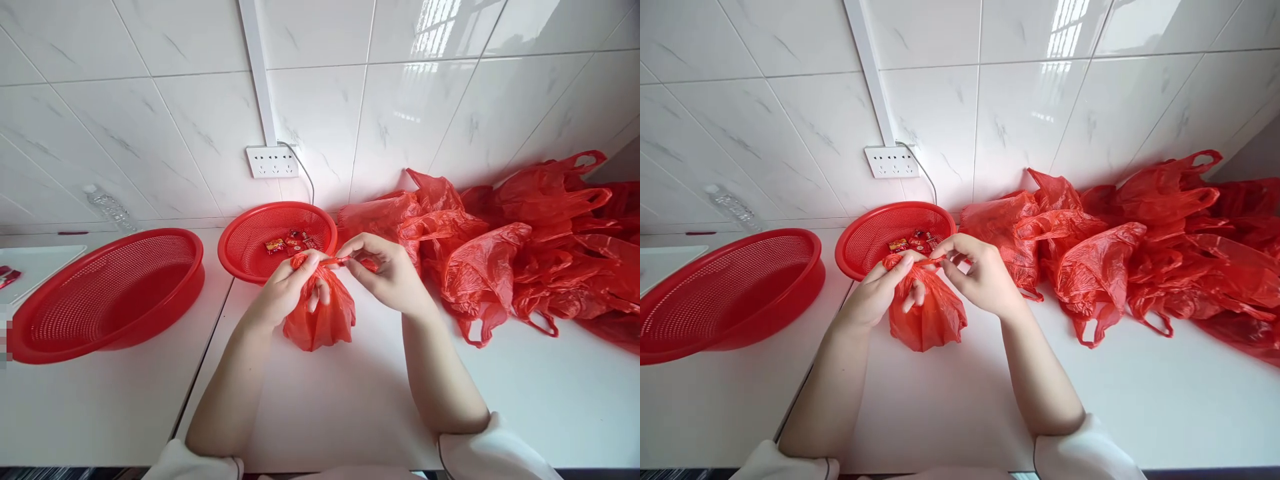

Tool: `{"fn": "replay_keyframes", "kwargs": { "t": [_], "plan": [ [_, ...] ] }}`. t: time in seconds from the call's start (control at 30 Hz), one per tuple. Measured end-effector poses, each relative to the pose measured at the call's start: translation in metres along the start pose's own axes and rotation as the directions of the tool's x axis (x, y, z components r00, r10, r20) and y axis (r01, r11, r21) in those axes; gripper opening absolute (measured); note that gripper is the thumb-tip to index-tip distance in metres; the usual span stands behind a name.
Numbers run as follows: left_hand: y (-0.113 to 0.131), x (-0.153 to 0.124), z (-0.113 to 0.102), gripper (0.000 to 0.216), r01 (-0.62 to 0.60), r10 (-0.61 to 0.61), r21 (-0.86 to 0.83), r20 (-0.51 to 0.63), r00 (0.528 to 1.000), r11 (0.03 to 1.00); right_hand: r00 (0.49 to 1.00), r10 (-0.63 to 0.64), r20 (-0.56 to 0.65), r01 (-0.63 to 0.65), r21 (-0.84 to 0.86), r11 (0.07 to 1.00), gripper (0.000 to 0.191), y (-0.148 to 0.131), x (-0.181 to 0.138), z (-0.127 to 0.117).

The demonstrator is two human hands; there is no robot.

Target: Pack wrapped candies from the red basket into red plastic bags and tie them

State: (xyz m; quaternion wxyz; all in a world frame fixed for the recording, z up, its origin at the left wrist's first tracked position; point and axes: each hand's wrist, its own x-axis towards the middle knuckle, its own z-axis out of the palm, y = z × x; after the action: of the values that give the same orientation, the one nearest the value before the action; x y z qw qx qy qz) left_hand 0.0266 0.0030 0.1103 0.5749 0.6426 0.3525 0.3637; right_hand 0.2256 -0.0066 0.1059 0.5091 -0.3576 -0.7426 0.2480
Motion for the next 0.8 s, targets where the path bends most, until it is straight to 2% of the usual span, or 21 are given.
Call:
{"fn": "replay_keyframes", "kwargs": {
  "t": [0.03, 0.1, 0.2, 0.27, 0.37, 0.43, 0.47, 0.53, 0.57, 0.63, 0.67, 0.73, 0.8],
  "plan": [
    [-0.001, 0.002, -0.002, 0.037, 0.006, -0.006, -0.011, -0.045, 0.999, 1.000, 1.000, -0.011, -0.006, 0.011, -0.017, 1.000, 0.012, -0.001, -0.001, -0.002],
    [-0.004, 0.005, -0.005, 0.034, 0.013, -0.019, -0.054, -0.116, 0.993, 0.998, 0.995, -0.054, 0.088, 0.056, -0.026, 0.998, 0.011, -0.004, -0.004, -0.007],
    [-0.006, 0.009, -0.008, 0.025, -0.005, -0.001, -0.065, -0.100, 0.995, 0.998, 0.947, -0.121, 0.298, 0.131, -0.013, 0.991, 0.017, -0.007, -0.006, -0.011],
    [-0.005, 0.009, -0.009, 0.022, -0.016, 0.015, -0.020, -0.071, 0.997, 1.000, 0.922, -0.149, 0.357, 0.159, 0.001, 0.987, 0.018, -0.008, -0.006, -0.011],
    [-0.001, 0.004, -0.009, 0.015, -0.055, 0.059, 0.095, -0.044, 0.997, 0.994, 0.907, -0.150, 0.394, 0.151, 0.028, 0.988, 0.012, -0.006, -0.004, -0.008],
    [0.001, -0.001, -0.007, 0.005, -0.161, 0.167, 0.234, -0.008, 0.986, 0.959, 0.954, -0.098, 0.283, 0.091, 0.039, 0.995, 0.012, -0.003, -0.003, -0.004],
    [0.002, -0.003, -0.006, 0.005, -0.245, 0.252, 0.318, 0.022, 0.968, 0.916, 0.982, -0.059, 0.177, 0.050, 0.056, 0.997, 0.014, -0.002, -0.002, -0.001],
    [-0.001, -0.006, -0.003, 0.014, -0.421, 0.435, 0.501, 0.097, 0.895, 0.756, 1.000, 0.018, 0.013, -0.020, 0.139, 0.990, 0.017, 0.003, 0.001, 0.005],
    [-0.003, -0.005, -0.002, 0.018, -0.483, 0.512, 0.585, 0.132, 0.849, 0.651, 0.999, 0.044, 0.019, -0.047, 0.198, 0.979, 0.019, 0.005, 0.002, 0.007],
    [-0.010, -0.003, 0.001, 0.024, -0.531, 0.621, 0.711, 0.169, 0.765, 0.460, 0.982, 0.053, 0.184, -0.108, 0.306, 0.946, 0.025, 0.012, 0.006, 0.012],
    [-0.012, -0.001, 0.002, 0.025, -0.524, 0.655, 0.751, 0.165, 0.737, 0.401, 0.962, 0.042, 0.269, -0.137, 0.345, 0.929, 0.026, 0.016, 0.007, 0.013],
    [-0.016, 0.003, 0.001, 0.027, -0.518, 0.711, 0.775, 0.130, 0.691, 0.362, 0.947, 0.022, 0.320, -0.156, 0.400, 0.903, 0.024, 0.022, 0.009, 0.015],
    [-0.015, 0.004, -0.002, 0.027, -0.552, 0.716, 0.733, 0.129, 0.686, 0.398, 0.963, 0.031, 0.267, -0.147, 0.428, 0.892, 0.019, 0.026, 0.009, 0.015]
  ]
}}
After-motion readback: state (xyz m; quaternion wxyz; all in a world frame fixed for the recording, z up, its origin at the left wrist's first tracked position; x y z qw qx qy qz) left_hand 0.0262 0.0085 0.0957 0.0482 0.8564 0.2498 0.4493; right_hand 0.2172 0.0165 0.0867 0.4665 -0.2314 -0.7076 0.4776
